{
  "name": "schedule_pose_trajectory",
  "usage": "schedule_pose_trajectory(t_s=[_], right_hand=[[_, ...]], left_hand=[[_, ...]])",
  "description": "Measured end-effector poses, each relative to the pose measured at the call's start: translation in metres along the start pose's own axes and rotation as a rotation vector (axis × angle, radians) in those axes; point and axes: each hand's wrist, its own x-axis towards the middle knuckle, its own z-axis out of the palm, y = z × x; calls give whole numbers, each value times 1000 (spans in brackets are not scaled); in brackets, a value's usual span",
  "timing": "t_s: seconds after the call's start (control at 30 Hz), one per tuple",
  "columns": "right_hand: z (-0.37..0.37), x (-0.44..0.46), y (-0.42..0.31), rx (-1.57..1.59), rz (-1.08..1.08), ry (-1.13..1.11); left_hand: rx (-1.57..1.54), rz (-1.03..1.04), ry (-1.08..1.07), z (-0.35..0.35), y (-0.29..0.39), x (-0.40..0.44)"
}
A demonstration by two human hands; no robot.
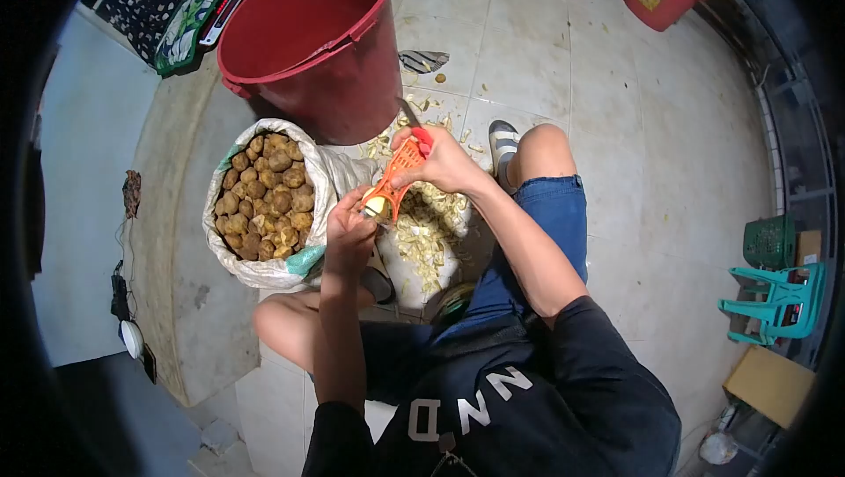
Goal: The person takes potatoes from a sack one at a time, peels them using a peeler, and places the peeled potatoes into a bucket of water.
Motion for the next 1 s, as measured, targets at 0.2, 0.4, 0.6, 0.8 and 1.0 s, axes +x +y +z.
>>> schedule_pose_trajectory(t_s=[0.2, 0.4, 0.6, 0.8, 1.0], right_hand=[[-3, 2, 10, 20, 35, 76], [-20, 9, 20, -29, 129, 160], [-9, 6, 7, -72, -9, 76], [-1, 5, 5, -156, -25, 15], [4, 4, -9, -5, -6, 81]], left_hand=[[-153, -32, -87, -3, 5, -2], [-100, 5, -74, -4, 5, 1], [18, -2, 56, -7, -1, 2], [-45, 75, 3, -6, -4, 3], [-50, 72, 41, 1, 5, 3]])
